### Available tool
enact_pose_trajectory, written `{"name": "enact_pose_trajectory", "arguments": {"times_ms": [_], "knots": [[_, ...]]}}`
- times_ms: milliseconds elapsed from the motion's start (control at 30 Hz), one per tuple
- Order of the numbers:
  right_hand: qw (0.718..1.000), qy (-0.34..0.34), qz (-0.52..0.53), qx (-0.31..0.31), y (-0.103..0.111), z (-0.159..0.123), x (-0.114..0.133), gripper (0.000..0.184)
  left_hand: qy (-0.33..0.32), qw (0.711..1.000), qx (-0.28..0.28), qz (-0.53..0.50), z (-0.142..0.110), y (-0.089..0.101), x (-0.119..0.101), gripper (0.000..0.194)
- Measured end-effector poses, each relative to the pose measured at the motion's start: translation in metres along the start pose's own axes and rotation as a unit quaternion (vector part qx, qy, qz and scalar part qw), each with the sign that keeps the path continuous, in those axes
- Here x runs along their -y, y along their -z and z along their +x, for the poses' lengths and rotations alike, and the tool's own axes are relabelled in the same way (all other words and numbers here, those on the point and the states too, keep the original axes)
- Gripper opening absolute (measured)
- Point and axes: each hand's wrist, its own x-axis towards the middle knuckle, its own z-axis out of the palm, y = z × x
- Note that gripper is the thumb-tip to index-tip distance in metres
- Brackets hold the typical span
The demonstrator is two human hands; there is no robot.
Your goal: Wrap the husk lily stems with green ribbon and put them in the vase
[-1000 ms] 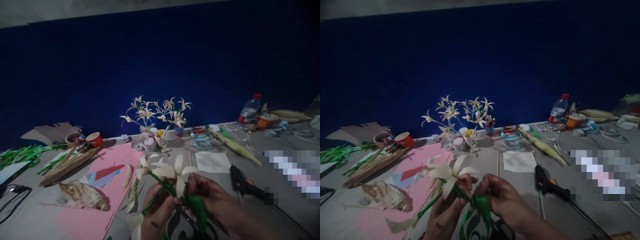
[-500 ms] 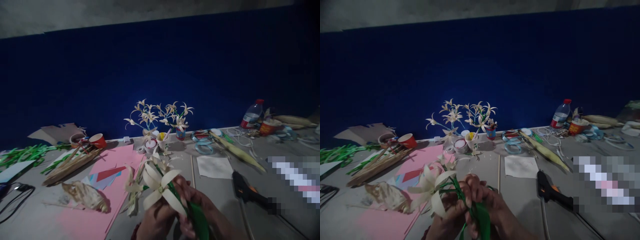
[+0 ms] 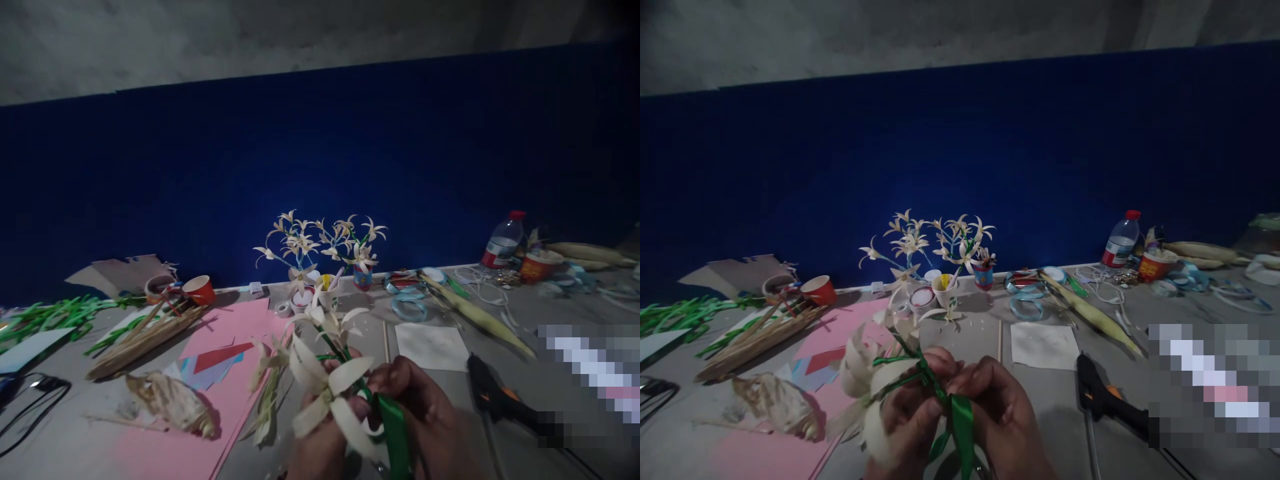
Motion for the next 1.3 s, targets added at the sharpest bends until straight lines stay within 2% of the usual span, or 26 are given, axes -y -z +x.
{"name": "enact_pose_trajectory", "arguments": {"times_ms": [133,200,267,367,467,500,567,667,733,833,900,1000,1167,1233,1300], "knots": [[0.981,0.144,-0.131,0.02,0.003,-0.001,0.002,0.007,-0.046,0.998,-0.044,-0.002,-0.004,-0.006,-0.003,0.027],[0.95,0.218,-0.224,0.023,0.004,-0.002,0.004,0.005,-0.066,0.995,-0.072,-0.002,-0.006,-0.008,-0.004,0.025],[0.904,0.284,-0.316,0.045,0.005,-0.001,0.006,0.007,-0.067,0.994,-0.089,-0.005,-0.009,-0.011,-0.006,0.024],[0.846,0.347,-0.398,0.07,0.005,-0.001,0.012,0.009,-0.073,0.993,-0.095,0.013,-0.013,-0.012,-0.007,0.023],[0.822,0.362,-0.428,0.097,0.004,-0.004,0.015,0.018,-0.076,0.993,-0.089,0.031,-0.015,-0.012,-0.009,0.024],[0.83,0.35,-0.422,0.103,0.004,-0.004,0.015,0.021,-0.076,0.993,-0.082,0.031,-0.015,-0.012,-0.01,0.024],[0.88,0.288,-0.367,0.086,0.004,-0.005,0.013,0.017,-0.085,0.994,-0.061,0.027,-0.014,-0.012,-0.013,0.021],[0.969,0.137,-0.198,0.049,0.002,-0.004,0.01,0.007,-0.117,0.993,-0.011,0.017,-0.011,-0.012,-0.017,0.018],[0.996,0.031,-0.076,0.046,0.0,-0.002,0.01,0.016,-0.104,0.994,0.021,-0.02,-0.009,-0.012,-0.019,0.017],[0.991,-0.112,0.05,0.045,-0.005,0.0,0.013,0.024,-0.038,0.99,0.071,-0.117,-0.006,-0.011,-0.021,0.016],[0.983,-0.154,0.084,0.054,-0.008,0.002,0.014,0.026,-0.012,0.98,0.109,-0.165,-0.004,-0.01,-0.02,0.016],[0.98,-0.16,0.106,0.061,-0.009,0.003,0.013,0.027,0.004,0.97,0.138,-0.201,-0.002,-0.008,-0.018,0.015],[0.976,-0.192,0.084,0.052,-0.01,0.003,0.014,0.029,0.068,0.968,0.115,-0.214,-0.002,-0.005,-0.015,0.019],[0.986,-0.156,0.048,0.029,-0.011,0.002,0.017,0.028,0.047,0.978,0.087,-0.184,-0.004,-0.007,-0.016,0.021],[0.995,-0.095,0.007,0.005,-0.012,0.002,0.018,0.027,0.0,0.99,0.043,-0.137,-0.005,-0.01,-0.017,0.024]]}}
